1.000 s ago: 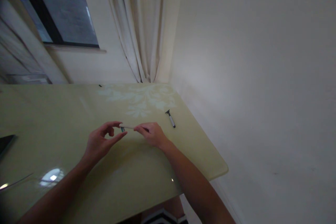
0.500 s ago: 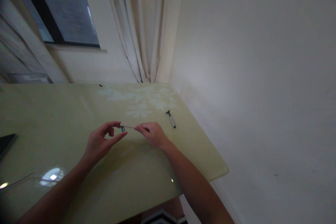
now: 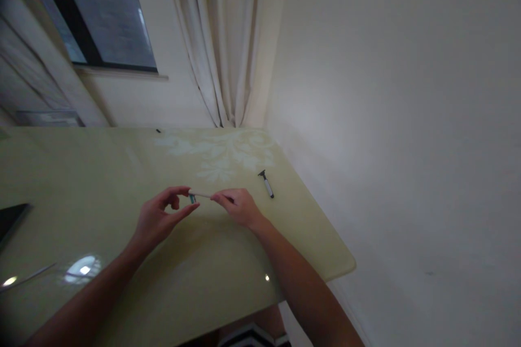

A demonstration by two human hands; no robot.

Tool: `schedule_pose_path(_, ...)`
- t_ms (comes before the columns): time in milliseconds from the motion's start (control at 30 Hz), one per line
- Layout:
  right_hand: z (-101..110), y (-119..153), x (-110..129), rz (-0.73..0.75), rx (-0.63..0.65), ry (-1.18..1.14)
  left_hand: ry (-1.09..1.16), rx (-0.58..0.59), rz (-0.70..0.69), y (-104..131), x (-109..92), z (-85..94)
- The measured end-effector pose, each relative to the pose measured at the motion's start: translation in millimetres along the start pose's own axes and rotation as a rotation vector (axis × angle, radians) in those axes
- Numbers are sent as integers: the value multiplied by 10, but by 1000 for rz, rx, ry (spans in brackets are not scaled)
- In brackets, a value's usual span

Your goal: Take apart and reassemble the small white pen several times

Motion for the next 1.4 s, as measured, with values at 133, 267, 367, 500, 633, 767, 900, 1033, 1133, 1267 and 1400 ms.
schedule_pose_path(133,28,-6,-12,-24,-37,22,-1,11,-1,1,-6,3)
schedule_pose_path(267,36,-19,-34,-53,-16,-15,12,29,13,-1,-9,6)
schedule_pose_path(367,48,-25,-53,-82,-28,-41,21,21,24,-1,-5,8)
schedule_pose_path(500,44,-25,-57,-108,4,-91,26,32,27,3,3,1)
schedule_pose_path(633,52,-26,-39,-113,-3,-63,33,43,24,1,-9,0)
schedule_pose_path(767,53,-25,-27,-121,32,-100,41,41,20,-8,-29,3)
schedule_pose_path(900,76,-33,-41,-140,14,-78,48,45,9,-6,-26,2)
schedule_pose_path(1033,71,-34,-48,-151,63,-136,34,48,22,7,6,-3)
schedule_pose_path(1133,70,-34,-41,-150,90,-138,21,50,16,14,15,-8)
schedule_pose_path(1267,107,-32,-19,-138,37,-100,22,45,10,9,6,-8)
schedule_pose_path(1400,91,-25,-19,-180,148,-148,24,38,4,3,-18,7)
Point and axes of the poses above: each hand's wrist, its own y-axis away from the middle knuckle, its own z-axis out of the back of the hand, x = y × z, the point moved 3 cm from there along -y, towards the middle knuckle, and after that the axes turned 12 degrees about -y, right-handed, at the moved point
